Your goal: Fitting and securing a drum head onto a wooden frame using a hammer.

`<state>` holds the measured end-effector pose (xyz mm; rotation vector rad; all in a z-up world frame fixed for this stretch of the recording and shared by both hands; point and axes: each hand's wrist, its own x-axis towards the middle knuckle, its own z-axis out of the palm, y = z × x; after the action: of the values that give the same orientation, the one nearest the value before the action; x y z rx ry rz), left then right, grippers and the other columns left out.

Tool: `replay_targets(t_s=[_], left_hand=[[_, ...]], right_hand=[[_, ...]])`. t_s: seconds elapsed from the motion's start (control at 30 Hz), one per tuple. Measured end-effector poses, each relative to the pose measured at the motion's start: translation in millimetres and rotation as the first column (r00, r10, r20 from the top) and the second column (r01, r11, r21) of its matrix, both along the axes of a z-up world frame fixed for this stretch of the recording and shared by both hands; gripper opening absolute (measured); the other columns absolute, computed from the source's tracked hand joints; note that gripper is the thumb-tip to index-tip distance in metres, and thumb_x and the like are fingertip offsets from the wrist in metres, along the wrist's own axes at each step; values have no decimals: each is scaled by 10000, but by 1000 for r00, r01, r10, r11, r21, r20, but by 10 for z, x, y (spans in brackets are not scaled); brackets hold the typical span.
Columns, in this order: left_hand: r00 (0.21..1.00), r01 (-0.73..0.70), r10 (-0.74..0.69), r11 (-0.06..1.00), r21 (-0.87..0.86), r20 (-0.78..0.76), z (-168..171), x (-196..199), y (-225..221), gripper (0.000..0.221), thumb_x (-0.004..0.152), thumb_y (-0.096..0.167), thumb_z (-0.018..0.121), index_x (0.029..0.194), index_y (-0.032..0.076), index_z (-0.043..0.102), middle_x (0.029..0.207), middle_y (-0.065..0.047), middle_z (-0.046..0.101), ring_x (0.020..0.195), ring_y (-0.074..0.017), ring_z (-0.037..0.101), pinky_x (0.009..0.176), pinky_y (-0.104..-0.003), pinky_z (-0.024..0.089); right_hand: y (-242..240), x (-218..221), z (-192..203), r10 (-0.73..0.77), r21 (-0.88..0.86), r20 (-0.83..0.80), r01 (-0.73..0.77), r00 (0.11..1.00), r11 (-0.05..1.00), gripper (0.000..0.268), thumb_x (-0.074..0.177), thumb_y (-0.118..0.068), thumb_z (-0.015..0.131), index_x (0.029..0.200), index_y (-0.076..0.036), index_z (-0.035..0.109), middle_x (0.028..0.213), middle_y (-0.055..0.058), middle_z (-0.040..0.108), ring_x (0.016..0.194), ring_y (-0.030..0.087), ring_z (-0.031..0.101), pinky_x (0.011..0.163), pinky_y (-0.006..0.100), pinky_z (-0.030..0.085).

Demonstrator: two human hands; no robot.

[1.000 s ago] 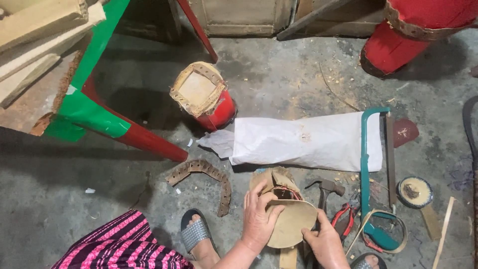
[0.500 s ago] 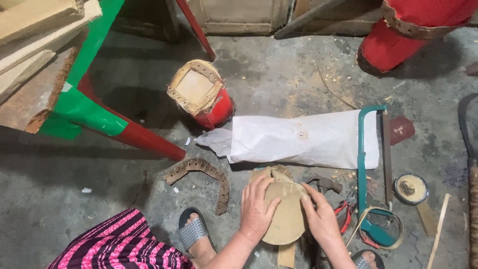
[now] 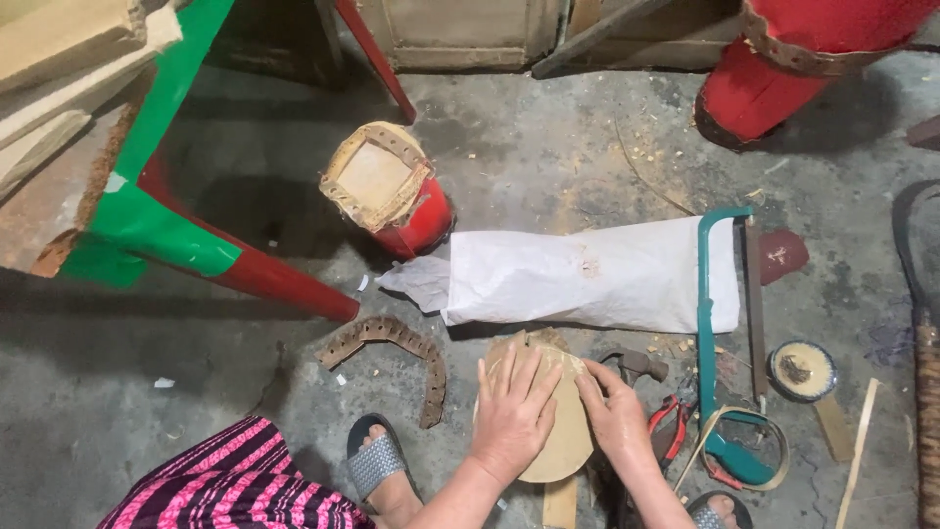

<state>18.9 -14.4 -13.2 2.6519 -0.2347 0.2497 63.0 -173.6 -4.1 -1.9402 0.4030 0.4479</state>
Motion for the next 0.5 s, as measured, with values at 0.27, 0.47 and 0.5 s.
replay_targets(t_s=[0.27, 0.47, 0.5], left_hand=[[991, 110, -103, 991, 73, -91, -172, 72, -64, 643, 957, 544, 541, 1496, 194, 524, 1661, -144, 272, 1534, -413, 146, 1159, -711, 80], [995, 54, -42, 989, 138, -86, -273, 56, -185, 671, 962, 406, 569, 1534, 83, 432, 1672, -198, 236, 1541, -429, 154, 1202, -574, 160], [994, 51, -39, 992, 119, -98, -259, 57, -195, 672, 964, 384, 561, 1548, 86, 411, 1673, -194, 239, 1542, -423, 165, 1200, -568, 177]], right_hand=[[-53, 23, -360, 52, -102, 165, -35, 985, 994, 387, 911, -261, 640, 1252, -88, 702, 1216, 81, 761, 1050, 260, 741, 903, 345, 576], [-13, 74, -440, 114, -173, 237, -73, 965, 982, 397, 933, -311, 596, 1258, -105, 693, 1244, 67, 738, 1085, 289, 719, 910, 359, 557], [-15, 79, -436, 118, -171, 238, -78, 964, 982, 404, 935, -323, 594, 1263, -109, 692, 1243, 72, 735, 1083, 296, 715, 908, 361, 554]])
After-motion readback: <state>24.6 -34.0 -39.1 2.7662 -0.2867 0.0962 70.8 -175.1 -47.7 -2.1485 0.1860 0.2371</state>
